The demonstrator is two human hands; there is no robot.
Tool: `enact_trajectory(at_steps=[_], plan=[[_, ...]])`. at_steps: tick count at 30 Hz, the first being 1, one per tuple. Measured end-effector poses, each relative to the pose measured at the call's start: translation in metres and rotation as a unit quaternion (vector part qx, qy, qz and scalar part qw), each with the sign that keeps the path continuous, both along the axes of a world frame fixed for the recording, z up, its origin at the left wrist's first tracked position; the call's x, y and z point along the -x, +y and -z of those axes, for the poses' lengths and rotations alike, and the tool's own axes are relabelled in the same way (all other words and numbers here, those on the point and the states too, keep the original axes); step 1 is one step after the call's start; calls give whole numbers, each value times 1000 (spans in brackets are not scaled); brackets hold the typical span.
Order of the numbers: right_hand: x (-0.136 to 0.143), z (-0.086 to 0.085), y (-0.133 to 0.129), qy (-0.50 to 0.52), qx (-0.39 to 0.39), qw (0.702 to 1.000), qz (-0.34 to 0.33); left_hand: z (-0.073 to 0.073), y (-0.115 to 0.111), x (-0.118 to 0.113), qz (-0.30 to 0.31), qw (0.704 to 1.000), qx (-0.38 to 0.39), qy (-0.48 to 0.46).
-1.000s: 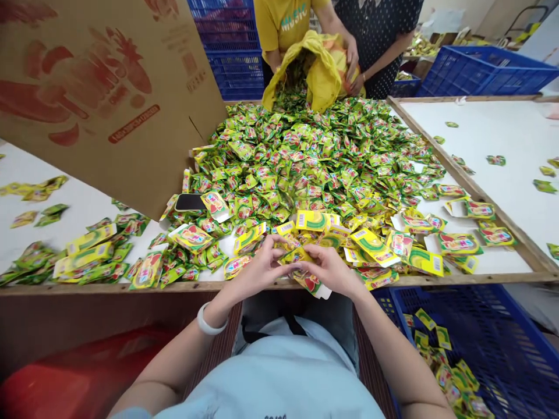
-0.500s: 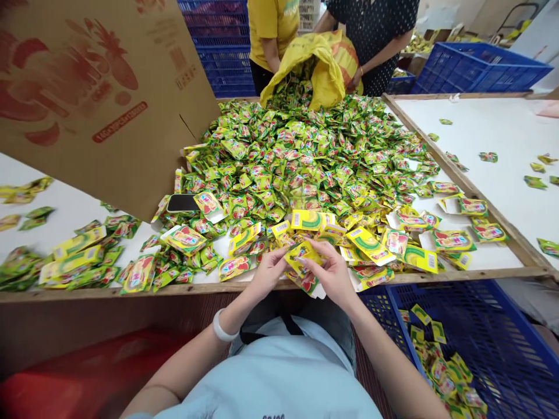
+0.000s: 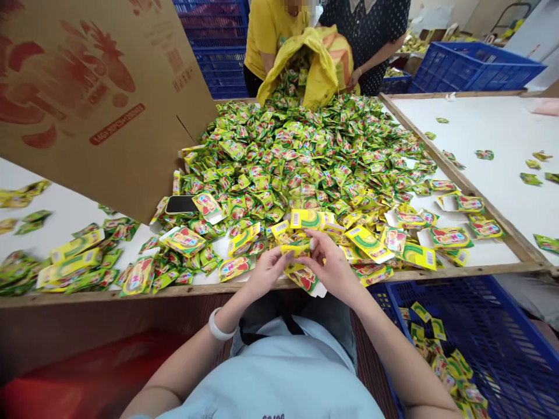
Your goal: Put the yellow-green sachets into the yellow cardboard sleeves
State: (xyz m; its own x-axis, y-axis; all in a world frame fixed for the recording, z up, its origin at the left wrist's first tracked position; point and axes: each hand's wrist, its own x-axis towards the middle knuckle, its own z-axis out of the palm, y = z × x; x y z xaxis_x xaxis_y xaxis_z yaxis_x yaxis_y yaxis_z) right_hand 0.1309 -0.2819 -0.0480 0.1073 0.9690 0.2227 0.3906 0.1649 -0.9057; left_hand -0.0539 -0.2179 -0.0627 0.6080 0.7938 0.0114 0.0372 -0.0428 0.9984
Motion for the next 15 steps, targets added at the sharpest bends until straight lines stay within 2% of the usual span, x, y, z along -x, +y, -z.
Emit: enact_trajectory(at_steps=[2,6,7,9,11,12,15], plan=[[1,4,0,10,0,999,34,1,-3,-1,2,999,-49,18],[-3,5,-7,133,53,986,-80,-1,-4,-1,11,981,-180,68],[-7,3,-11,158,53,983,-83,-2,-3,0,8,974,-214,74],[-19,0,-19,182,32,983,-22,-3,1,0,23,954,-284,96],[-34,-4,-27,191,11,980,52,-4,6,-1,96,916,-360,148],[-41,-4,-31,194,8,978,76,-4,9,-3,144,887,-399,181],[-55,-1,-41,208,22,973,97,-5,14,-11,244,794,-486,272]])
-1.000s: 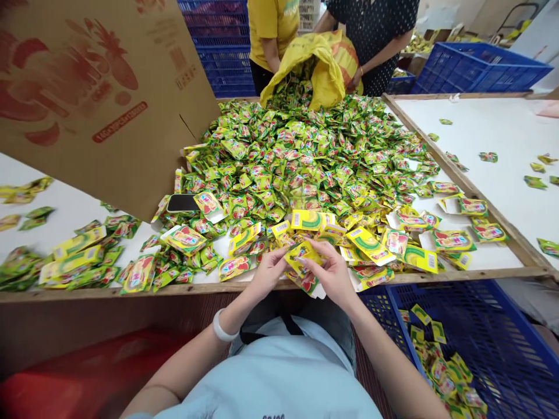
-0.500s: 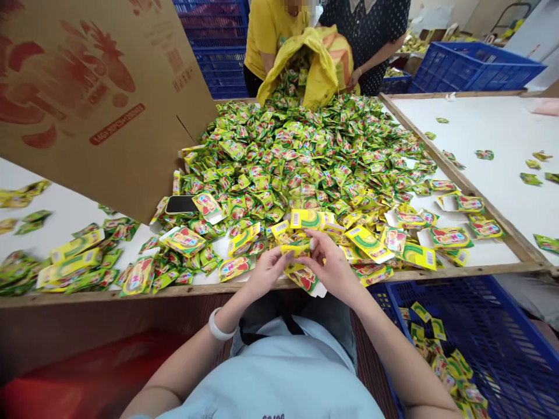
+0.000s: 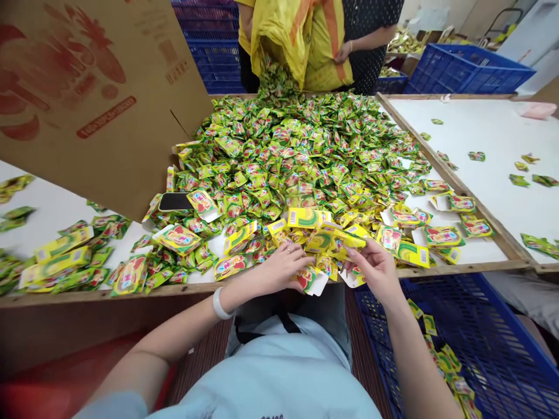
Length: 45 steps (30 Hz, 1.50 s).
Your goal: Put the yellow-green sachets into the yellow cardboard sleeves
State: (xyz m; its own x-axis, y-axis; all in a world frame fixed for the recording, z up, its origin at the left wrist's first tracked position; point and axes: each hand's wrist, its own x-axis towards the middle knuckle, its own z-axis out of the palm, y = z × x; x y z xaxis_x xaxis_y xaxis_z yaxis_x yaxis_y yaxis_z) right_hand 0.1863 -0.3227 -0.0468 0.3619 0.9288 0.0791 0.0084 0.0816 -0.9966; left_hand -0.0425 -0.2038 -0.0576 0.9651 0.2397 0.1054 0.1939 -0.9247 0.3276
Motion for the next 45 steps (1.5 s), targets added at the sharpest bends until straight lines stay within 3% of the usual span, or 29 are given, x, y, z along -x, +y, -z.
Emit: enact_trajectory(at_steps=[2,4,7,9,11,13,15,19,22,25,29,31,35,37,42,44,45], plan=[[-2,4,-4,12,12,1000,-4,-3,1,-5,9,998,-37,40],[0,7,-7,22,18,1000,-5,-8,3,-4,-6,999,-22,46],[7,6,-9,46,0,999,-1,-11,4,7,-61,987,151,-14],[15,1,-8,65,-21,998,-4,-9,1,16,-91,934,340,-65],[26,-6,-3,66,-48,996,-20,-4,-6,21,-111,857,493,-106],[38,-14,5,31,-87,995,-43,0,-16,23,-133,801,568,-136],[47,-23,14,-54,-123,988,-73,0,-24,22,-152,777,590,-159],[50,-40,22,-267,-98,941,-181,-10,-33,23,-162,794,565,-155],[48,-50,18,-374,-57,900,-217,-18,-35,25,-164,803,559,-126],[47,-58,12,-446,-28,856,-259,-20,-37,25,-163,806,560,-98],[50,-63,9,-485,19,814,-320,-18,-40,23,-139,840,524,-36],[51,-63,9,-479,28,822,-306,-16,-41,22,-133,843,520,-40],[46,-54,5,-325,44,902,-282,-7,-43,21,-127,809,569,-78],[47,-44,-1,-249,33,924,-290,-2,-45,22,-131,806,571,-80],[56,-16,-19,-256,-7,927,-273,1,-56,15,-109,822,554,-70],[40,-14,-22,-284,-29,935,-212,-3,-57,12,-96,840,527,-87],[25,-17,-23,-312,-38,937,-150,-5,-55,11,-99,858,493,-106]])
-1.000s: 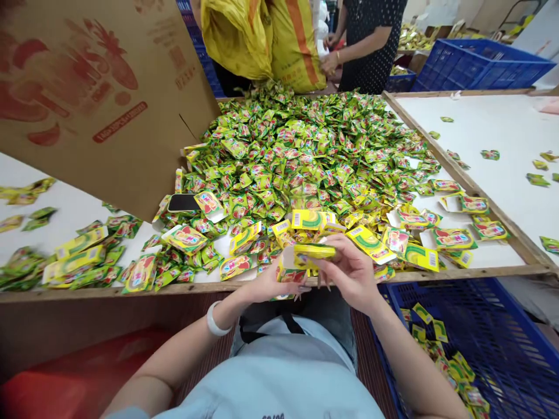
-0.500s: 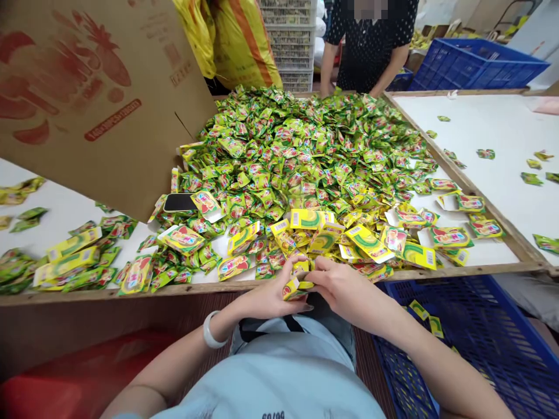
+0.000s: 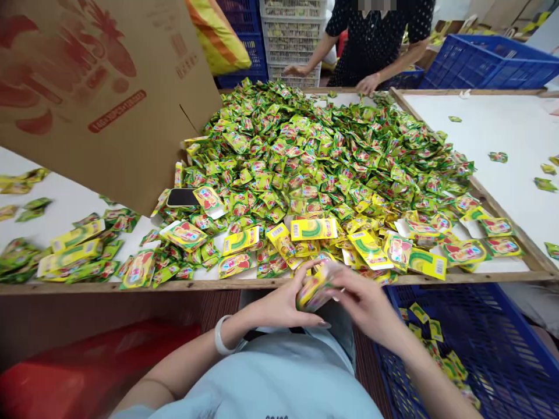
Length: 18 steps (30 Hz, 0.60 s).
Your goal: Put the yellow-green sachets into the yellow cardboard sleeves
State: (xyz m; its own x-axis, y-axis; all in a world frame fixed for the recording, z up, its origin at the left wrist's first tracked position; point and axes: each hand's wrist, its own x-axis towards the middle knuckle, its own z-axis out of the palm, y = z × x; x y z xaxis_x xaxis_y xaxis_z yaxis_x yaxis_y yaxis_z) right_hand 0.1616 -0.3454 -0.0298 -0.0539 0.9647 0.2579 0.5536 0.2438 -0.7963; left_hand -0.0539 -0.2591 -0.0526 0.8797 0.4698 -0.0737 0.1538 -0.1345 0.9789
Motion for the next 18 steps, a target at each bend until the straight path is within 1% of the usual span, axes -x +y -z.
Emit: enact_trajectory(at_steps=[1,2,3,4,5,6,7,8,9,11,12,13,14,15,16,18], plan=[[-20,-6,1,-39,-34,995,80,-1,3,1,-21,998,-51,-9],[-43,-13,2,-94,-62,977,179,-1,8,4,-51,993,-106,-17],[-66,-22,4,-167,-83,939,288,0,14,9,-89,983,-161,-22],[-87,-30,6,-249,-84,887,380,2,21,15,-128,969,-209,-21],[-102,-36,8,-315,-73,839,439,5,29,22,-165,955,-248,-11],[-111,-40,10,-365,-65,801,471,9,36,31,-200,939,-281,7],[-112,-40,12,-393,-64,787,470,12,43,40,-228,923,-308,32],[-104,-37,13,-397,-76,801,442,15,49,50,-247,909,-330,60],[-89,-29,14,-381,-98,833,390,18,53,59,-253,899,-347,89],[-42,-6,14,-311,-139,910,236,22,56,75,-234,890,-366,140],[-16,8,14,-272,-132,942,146,23,55,81,-213,889,-371,162],[10,20,14,-248,-108,960,73,24,55,86,-192,889,-374,182],[32,31,15,-233,-81,969,31,25,54,88,-174,887,-378,198],[50,41,17,-225,-57,972,26,26,54,89,-161,885,-383,210],[63,49,21,-223,-37,973,43,28,53,89,-152,882,-390,218],[76,60,31,-225,-20,969,104,31,53,83,-148,872,-407,230]])
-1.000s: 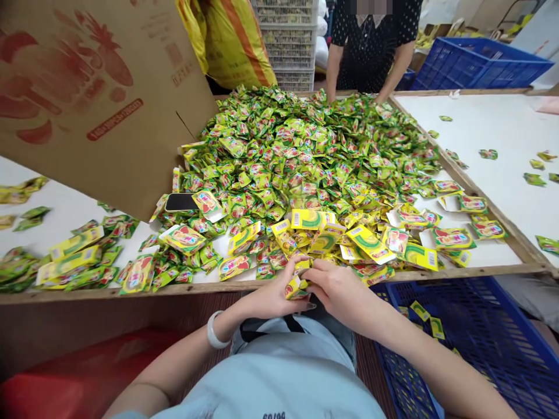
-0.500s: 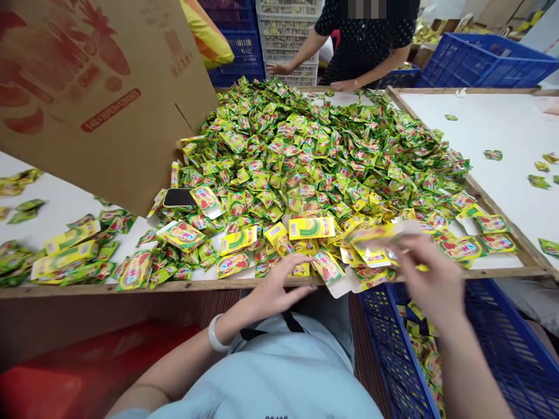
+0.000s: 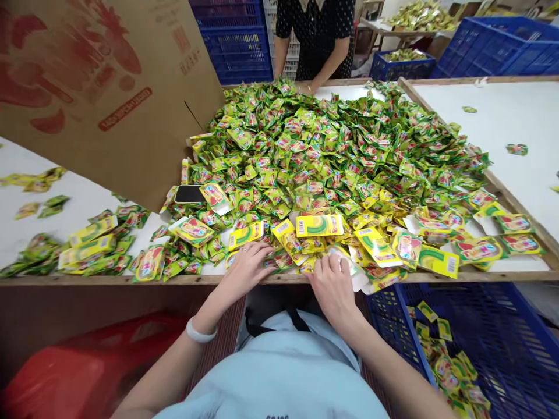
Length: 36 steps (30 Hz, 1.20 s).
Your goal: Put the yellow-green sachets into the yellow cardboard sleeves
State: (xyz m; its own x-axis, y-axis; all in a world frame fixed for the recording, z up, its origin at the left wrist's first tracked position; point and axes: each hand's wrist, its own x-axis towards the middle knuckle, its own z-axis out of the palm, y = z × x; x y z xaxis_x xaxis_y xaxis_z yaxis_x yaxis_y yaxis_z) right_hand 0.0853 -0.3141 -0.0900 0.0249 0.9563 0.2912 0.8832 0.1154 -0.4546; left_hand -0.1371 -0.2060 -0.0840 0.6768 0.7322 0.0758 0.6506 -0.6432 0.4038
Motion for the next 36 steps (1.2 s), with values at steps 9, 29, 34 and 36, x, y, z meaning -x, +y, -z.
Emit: enact_trajectory(at_steps=[9,29,34,36], plan=[[-15,6,19,23,-42,998,33,1,7,-35,-74,997,10,-4],[-48,-70,28,296,98,934,-174,-42,-16,-55,-124,803,449,-370],[-32,-56,29,307,13,943,-125,-38,-37,-62,-140,803,394,-426],[-24,-43,20,385,10,920,-77,-32,-49,-64,-167,790,373,-457]])
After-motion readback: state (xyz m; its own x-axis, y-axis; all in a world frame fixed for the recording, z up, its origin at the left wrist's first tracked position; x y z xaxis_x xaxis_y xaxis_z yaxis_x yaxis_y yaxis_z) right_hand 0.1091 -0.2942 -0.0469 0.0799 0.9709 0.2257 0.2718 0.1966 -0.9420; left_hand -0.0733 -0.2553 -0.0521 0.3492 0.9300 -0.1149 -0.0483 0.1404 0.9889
